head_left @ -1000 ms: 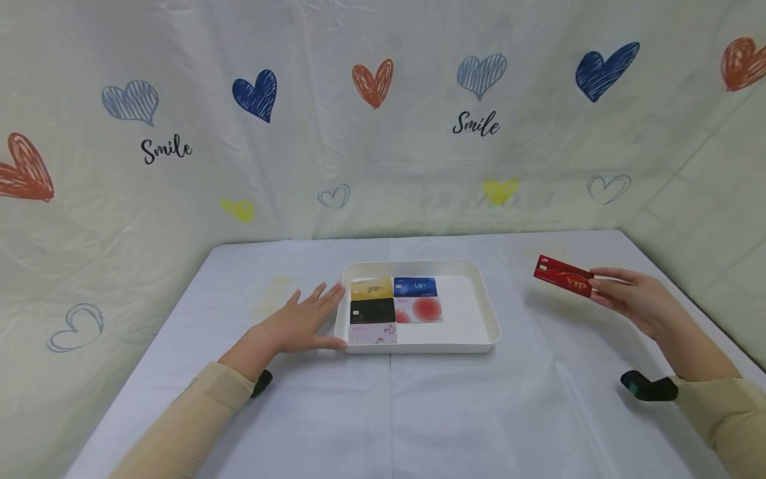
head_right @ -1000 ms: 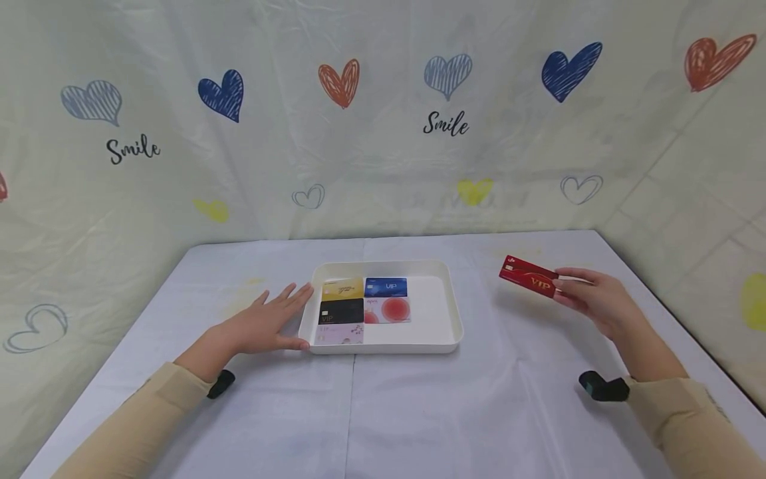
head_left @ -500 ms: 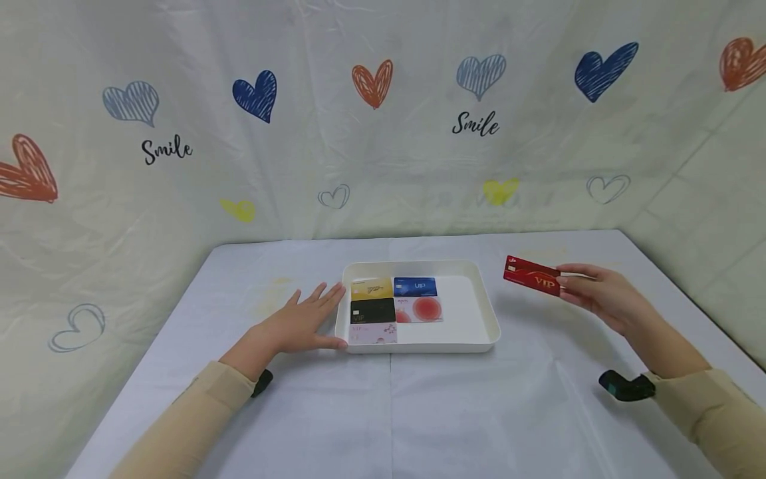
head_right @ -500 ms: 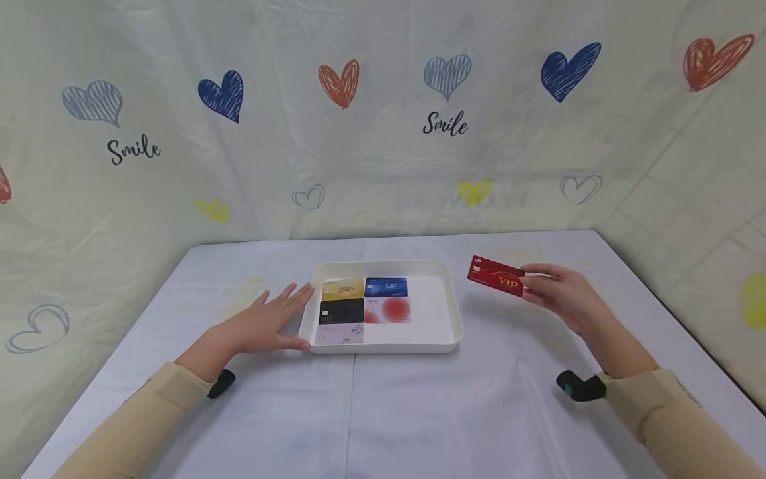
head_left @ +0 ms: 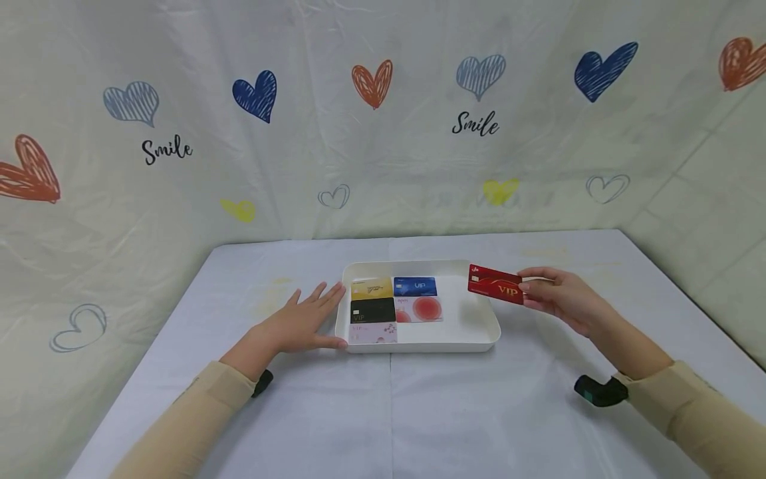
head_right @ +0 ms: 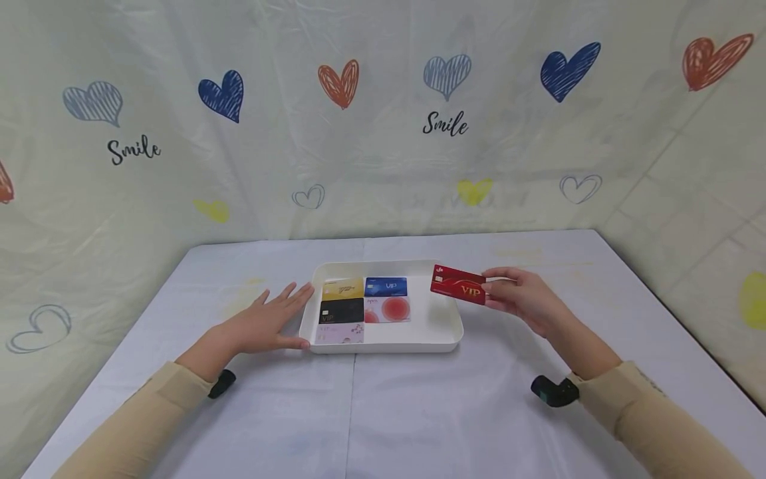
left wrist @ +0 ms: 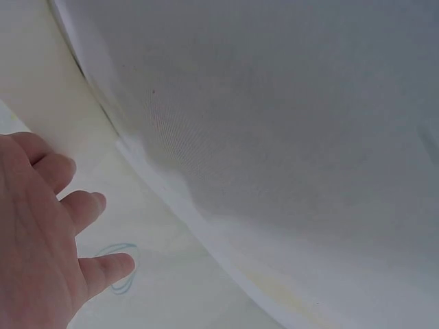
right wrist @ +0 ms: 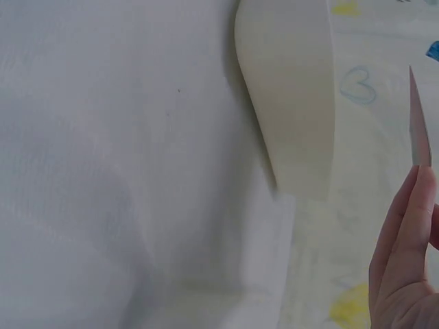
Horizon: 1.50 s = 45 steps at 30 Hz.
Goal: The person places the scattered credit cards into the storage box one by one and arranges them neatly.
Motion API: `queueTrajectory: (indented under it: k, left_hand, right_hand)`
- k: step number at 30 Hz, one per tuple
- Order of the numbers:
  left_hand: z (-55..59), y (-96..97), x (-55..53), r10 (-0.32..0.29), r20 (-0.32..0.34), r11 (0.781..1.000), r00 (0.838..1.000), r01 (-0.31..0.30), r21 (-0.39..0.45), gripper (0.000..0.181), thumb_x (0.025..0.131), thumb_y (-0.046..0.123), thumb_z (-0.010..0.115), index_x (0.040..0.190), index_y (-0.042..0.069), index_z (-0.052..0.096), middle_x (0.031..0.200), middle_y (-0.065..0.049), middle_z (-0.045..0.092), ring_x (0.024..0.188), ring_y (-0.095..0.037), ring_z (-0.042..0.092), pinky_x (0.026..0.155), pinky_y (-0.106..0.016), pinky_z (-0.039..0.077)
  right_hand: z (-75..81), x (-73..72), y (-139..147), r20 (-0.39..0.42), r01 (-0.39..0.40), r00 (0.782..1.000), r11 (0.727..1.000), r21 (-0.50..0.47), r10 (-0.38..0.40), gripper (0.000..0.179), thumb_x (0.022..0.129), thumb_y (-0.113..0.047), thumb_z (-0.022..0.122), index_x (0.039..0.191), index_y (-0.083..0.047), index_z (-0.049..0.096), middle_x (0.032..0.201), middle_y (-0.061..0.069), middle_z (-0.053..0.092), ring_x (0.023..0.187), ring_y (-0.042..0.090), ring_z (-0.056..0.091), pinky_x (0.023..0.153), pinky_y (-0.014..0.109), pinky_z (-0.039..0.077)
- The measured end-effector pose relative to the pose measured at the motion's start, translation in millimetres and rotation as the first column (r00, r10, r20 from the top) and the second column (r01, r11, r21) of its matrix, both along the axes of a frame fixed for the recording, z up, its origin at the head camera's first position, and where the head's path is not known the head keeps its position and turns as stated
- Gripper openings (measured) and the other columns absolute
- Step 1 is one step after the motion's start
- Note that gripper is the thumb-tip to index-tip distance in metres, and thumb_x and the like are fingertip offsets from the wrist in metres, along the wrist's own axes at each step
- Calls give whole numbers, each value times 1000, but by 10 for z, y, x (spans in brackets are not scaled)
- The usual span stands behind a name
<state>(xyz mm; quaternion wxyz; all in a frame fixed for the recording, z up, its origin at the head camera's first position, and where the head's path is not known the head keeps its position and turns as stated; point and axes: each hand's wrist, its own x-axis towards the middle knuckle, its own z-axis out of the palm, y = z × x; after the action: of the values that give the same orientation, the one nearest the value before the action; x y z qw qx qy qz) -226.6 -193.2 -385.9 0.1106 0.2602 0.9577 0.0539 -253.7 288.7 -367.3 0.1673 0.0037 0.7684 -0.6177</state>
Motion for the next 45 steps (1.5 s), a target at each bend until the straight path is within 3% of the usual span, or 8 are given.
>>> queueTrajectory:
  k: [4, 17, 28, 39, 45]
  left_hand:
    - [-11, -1, -4, -1, -2, 1000, 1000, 1, 1, 112, 89, 74, 61, 166, 9, 10, 171, -8, 12, 156, -37, 8, 118, -69, 9]
    - [-19, 3, -11, 6, 1, 1000, 1000, -6, 4, 113, 88, 74, 61, 166, 9, 10, 171, -8, 13, 156, -37, 8, 118, -69, 8]
    - [-42, -9, -30, 1, -5, 1000, 1000, -1, -10, 113, 88, 76, 59, 166, 10, 10, 171, -7, 12, 156, -36, 7, 117, -69, 9]
    - [-16, -7, -17, 0, 0, 1000, 1000, 0, -9, 113, 88, 75, 59, 166, 9, 10, 171, -8, 12, 156, -36, 8, 117, -70, 10]
    - [-8, -10, -12, -7, 2, 1000, 1000, 7, -1, 112, 89, 74, 60, 166, 9, 10, 171, -8, 12, 156, -37, 8, 117, -70, 10]
  right_hand:
    - [-19, 25, -118, 28, -28, 999, 999, -30, 28, 53, 106, -23, 60, 147, 3, 40, 155, 28, 28, 99, 12, 63, 91, 33, 56]
    - [-35, 11, -465, 30, -110, 993, 993, -37, 111, 55, 105, -19, 61, 148, 7, 39, 147, 28, 42, 97, 14, 67, 87, 31, 58]
    - [-45, 13, -726, 46, -134, 990, 989, -56, 136, 40, 104, -13, 62, 137, 4, 48, 141, 28, 51, 97, 18, 69, 85, 33, 59]
    - [-95, -34, -921, 38, -170, 985, 985, -23, 171, 42, 102, -7, 62, 140, 6, 47, 113, 13, 59, 96, 20, 65, 82, 32, 60]
    - [-154, -80, -1022, -12, -252, 967, 967, 21, 253, 44, 101, -1, 61, 142, 9, 50, 107, 13, 56, 92, 19, 62, 81, 33, 60]
